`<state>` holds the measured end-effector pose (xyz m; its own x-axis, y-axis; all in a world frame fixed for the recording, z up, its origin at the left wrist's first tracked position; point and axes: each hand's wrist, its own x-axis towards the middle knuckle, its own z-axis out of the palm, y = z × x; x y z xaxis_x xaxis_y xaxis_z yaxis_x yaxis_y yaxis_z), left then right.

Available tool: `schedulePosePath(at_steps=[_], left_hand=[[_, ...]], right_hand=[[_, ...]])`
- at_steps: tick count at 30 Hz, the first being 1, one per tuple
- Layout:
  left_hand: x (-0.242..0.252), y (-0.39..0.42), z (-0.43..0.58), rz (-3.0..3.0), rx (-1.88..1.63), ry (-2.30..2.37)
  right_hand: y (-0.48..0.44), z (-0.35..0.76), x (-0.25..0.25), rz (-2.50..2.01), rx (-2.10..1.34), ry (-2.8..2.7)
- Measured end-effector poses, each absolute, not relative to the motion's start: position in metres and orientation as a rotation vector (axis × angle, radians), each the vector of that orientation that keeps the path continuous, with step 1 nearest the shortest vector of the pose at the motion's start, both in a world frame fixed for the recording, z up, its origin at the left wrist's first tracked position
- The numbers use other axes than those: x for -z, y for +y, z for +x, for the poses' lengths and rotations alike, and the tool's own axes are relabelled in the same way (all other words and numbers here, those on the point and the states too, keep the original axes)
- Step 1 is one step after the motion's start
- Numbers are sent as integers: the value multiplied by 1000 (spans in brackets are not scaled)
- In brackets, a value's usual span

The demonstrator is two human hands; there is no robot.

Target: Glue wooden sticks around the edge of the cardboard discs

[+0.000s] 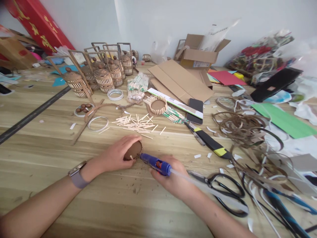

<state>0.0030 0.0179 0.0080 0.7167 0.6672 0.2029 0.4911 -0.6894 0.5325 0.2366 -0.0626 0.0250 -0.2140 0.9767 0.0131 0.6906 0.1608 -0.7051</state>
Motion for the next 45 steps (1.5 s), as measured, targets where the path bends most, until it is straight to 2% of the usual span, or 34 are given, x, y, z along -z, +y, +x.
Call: schedulePosePath(at_steps=[4,12,19,22,25,27,31,39,45], left_hand=[[-9,18,3,2449,-500,897],[1,18,0,2501,-618,923],[1,18,-1,2502,-616,949],[0,19,0,2489,-593,953],[-1,19,0,2472,-583,953],[-2,20,1,2466,-573,951],[-4,20,1,2470,-552,948],[1,20,1,2485,-595,929],[1,21,1,2480,-603,922]], right_hand=[[-59,245,-31,-1656,-1058,-1689],[-54,277,-54,-1546,-1941,-958],[-55,285,-50,-1562,-2152,-989],[-55,281,-55,-1804,-1856,-1464],[-51,278,-67,-2031,-1082,-2157],[-40,277,-75,-2051,-628,-2474],[4,275,-82,-1854,-33,-2749],[59,259,-59,-1398,124,-2974],[59,264,-57,-1407,143,-2865]])
